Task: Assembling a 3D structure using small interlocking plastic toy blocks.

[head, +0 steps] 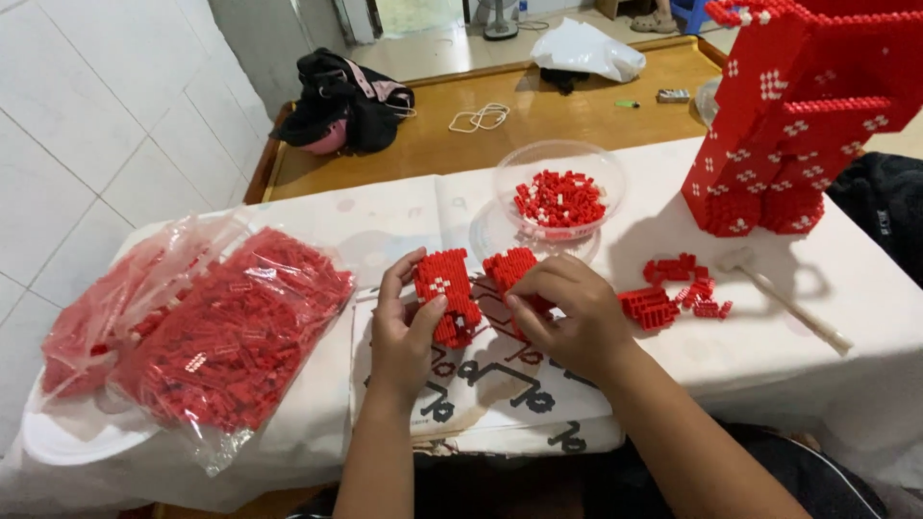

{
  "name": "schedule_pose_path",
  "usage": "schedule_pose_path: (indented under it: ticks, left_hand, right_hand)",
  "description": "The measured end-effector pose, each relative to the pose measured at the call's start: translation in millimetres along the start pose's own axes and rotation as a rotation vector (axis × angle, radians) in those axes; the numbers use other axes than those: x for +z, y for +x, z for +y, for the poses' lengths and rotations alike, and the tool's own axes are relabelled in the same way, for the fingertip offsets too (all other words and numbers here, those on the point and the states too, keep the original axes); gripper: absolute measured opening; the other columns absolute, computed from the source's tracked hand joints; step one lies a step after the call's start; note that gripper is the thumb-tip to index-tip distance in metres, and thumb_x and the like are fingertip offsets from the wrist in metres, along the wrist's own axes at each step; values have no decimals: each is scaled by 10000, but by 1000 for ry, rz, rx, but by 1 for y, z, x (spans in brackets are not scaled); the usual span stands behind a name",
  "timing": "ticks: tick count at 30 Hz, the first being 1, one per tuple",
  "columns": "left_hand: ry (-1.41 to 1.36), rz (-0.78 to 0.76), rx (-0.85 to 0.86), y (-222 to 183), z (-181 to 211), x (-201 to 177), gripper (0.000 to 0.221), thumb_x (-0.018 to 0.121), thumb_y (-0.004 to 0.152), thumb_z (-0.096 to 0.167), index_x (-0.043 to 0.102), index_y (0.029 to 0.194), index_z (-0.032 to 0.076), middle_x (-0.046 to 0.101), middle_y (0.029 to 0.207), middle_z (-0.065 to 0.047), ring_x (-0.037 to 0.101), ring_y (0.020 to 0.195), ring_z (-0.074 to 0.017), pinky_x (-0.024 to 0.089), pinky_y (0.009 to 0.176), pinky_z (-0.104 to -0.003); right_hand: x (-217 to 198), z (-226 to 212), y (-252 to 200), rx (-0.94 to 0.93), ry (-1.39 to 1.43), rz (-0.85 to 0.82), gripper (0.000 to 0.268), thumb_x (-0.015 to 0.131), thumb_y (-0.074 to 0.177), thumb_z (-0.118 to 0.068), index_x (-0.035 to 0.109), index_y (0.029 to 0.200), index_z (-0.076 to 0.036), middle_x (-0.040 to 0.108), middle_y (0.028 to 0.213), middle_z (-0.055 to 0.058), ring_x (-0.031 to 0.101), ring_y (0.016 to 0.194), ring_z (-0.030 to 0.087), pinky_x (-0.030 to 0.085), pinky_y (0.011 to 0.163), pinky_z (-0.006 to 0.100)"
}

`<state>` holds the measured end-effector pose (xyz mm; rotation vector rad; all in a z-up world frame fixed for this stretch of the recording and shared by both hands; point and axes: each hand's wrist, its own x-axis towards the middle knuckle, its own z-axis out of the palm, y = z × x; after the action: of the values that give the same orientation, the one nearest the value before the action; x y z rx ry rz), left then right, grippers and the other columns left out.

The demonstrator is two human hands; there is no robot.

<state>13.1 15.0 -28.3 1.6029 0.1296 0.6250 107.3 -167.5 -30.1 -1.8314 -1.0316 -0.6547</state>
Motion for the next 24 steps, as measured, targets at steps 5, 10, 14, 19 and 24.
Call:
schedule_pose_path:
  ticks: [5,10,14,19,24]
  left_hand:
    - [-1,25,43,-9,-4,8,643,698,844,286,534,1435,95,569,1365,-238,670,1121,-466,605,896,-560]
    - [252,-6,351,-4,-4,5,665,824,846,190,534,1429,55,475,1364,-223,601,1206,-485,608,876,-567]
    - [150,-49,104,-12,15,14,545,698,940,182,454,1427,155,447,1434,-130,665,1168,-248,700,866,-303]
    - [-274,-101,85,-7,-23,3,669,763,1000,156,384,1541,260,432,1546,-228,777,1037,-274,736,859,-339]
    - [-250,-123,32,-9,-23,2,658,780,962,262,439,1525,255,546,1420,-125,828,952,-262,752,765,-338]
  right_hand:
    - [4,8,-4,-38,-27,0,78,772,886,-160,763,831,-104,712,771,49,660,658,220,569,576,318]
    - [6,17,-11,-119,-28,30,122,791,895,-160,746,824,-71,703,802,98,672,759,307,573,697,400]
    - [-11,3,-4,-253,20,-119,103,691,928,39,677,827,34,650,805,162,572,735,277,493,690,381]
    - [-14,3,-7,-213,-40,-189,67,730,1007,-5,698,974,42,661,908,181,570,791,310,446,759,436]
    - [-17,8,-14,-205,-41,-217,187,743,1021,-44,721,1098,124,681,985,219,586,873,335,480,786,421]
